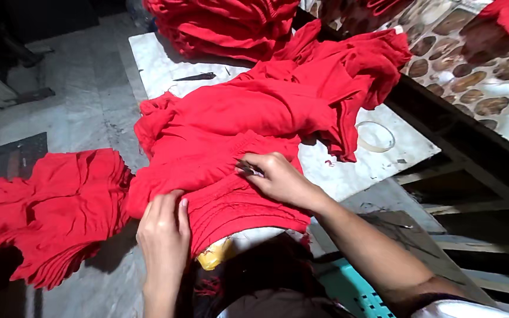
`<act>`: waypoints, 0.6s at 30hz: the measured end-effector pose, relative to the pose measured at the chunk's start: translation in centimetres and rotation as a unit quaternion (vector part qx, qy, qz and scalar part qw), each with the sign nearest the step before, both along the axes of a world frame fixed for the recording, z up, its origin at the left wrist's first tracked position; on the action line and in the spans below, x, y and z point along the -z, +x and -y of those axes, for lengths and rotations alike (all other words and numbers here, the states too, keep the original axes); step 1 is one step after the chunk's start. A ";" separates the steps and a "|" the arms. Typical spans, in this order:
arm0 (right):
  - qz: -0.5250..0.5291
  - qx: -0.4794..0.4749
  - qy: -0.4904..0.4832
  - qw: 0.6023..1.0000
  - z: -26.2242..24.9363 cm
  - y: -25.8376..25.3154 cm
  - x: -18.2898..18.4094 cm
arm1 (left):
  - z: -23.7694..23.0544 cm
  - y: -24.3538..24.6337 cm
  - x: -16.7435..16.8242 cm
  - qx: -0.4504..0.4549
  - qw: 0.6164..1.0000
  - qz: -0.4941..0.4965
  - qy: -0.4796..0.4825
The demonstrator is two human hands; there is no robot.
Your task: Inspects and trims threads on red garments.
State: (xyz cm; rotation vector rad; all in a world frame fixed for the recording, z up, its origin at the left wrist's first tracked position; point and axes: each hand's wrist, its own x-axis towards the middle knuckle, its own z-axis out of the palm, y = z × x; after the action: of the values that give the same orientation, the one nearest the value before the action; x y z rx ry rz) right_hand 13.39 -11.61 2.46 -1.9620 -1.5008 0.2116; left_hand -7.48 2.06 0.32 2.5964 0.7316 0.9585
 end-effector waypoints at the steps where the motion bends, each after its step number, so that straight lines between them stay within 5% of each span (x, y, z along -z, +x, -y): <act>1: -0.019 0.012 -0.008 1.000 -0.3 0.0 0.6 | 0.2 0.4 -0.1 -0.015 1.000 -0.005 0.021; 6: 0.001 0.057 0.088 0.994 0.2 -0.7 1.1 | 3.4 1.2 -1.3 0.017 0.996 0.072 0.052; 10: 0.050 0.076 0.149 0.985 0.2 -1.3 0.0 | 5.0 3.7 -0.1 0.044 0.998 0.030 0.043; 18: 0.013 0.119 0.021 0.993 -1.0 0.2 1.7 | 4.3 1.0 1.6 0.181 0.973 0.139 -0.031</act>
State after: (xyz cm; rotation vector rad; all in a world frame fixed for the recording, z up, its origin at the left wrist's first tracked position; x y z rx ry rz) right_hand 13.56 -10.60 0.75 -2.0955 -1.2628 0.0517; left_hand -6.48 -2.22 -1.33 2.3584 0.2025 1.1237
